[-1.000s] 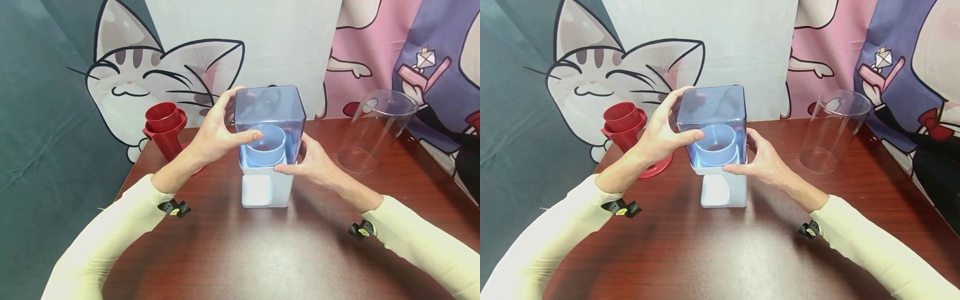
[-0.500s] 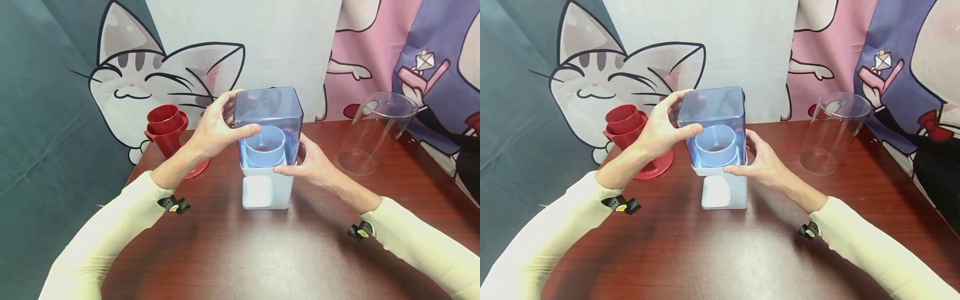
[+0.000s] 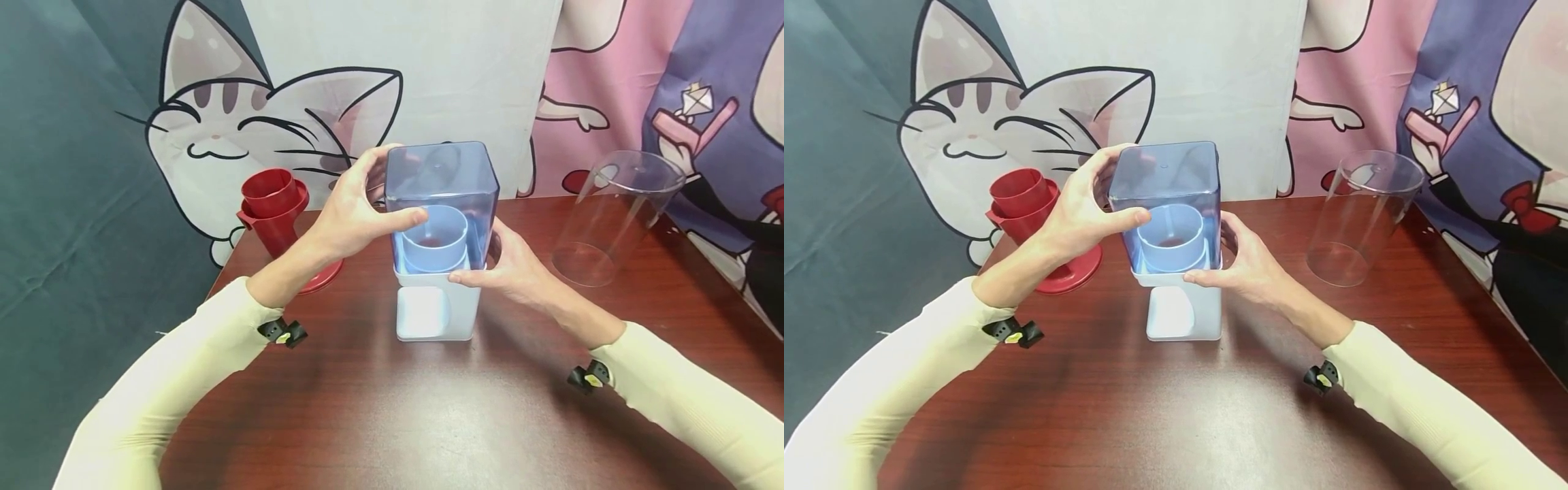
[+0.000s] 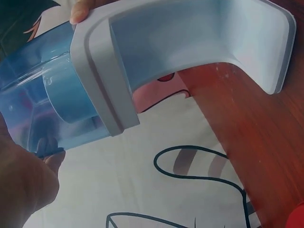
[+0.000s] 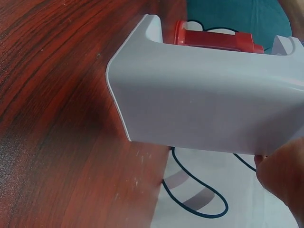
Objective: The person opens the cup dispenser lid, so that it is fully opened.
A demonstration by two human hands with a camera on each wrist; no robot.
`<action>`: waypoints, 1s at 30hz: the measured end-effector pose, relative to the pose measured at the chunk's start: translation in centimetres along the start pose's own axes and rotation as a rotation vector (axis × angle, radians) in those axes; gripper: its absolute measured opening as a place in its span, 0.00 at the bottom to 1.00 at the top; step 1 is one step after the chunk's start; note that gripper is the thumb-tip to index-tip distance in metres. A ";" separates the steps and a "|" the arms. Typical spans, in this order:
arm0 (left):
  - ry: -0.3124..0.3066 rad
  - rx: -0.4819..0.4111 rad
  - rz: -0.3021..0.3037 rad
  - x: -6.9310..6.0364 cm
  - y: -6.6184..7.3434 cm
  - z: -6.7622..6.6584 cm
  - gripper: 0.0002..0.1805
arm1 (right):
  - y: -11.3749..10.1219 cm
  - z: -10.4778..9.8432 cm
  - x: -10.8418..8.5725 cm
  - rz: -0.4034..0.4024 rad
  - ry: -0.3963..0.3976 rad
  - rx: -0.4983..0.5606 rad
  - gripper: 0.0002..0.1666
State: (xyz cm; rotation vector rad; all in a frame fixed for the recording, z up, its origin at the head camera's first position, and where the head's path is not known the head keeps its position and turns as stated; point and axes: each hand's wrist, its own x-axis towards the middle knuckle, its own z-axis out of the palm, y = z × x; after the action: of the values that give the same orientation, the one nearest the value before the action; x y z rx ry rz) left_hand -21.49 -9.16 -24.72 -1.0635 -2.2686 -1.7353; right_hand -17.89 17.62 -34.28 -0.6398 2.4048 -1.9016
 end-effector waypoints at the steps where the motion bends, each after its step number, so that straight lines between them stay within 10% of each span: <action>1: -0.002 0.005 0.011 0.0 0.0 0.0 0.44 | 0.0 0.0 0.0 -0.002 -0.001 0.000 0.52; 20: 0.011 0.008 -0.071 0.2 0.3 -0.3 0.42 | 0.1 -0.1 0.2 -0.019 -0.011 -0.004 0.52; 30: 0.002 0.018 0.013 -0.2 0.1 -0.1 0.46 | 0.2 -0.3 0.0 -0.014 -0.023 -0.041 0.52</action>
State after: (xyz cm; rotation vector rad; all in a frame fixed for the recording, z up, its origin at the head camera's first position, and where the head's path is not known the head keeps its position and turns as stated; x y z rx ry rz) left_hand -21.35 -9.31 -24.74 -1.0699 -2.2672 -1.7069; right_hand -18.00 17.96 -34.40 -0.6779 2.4376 -1.8446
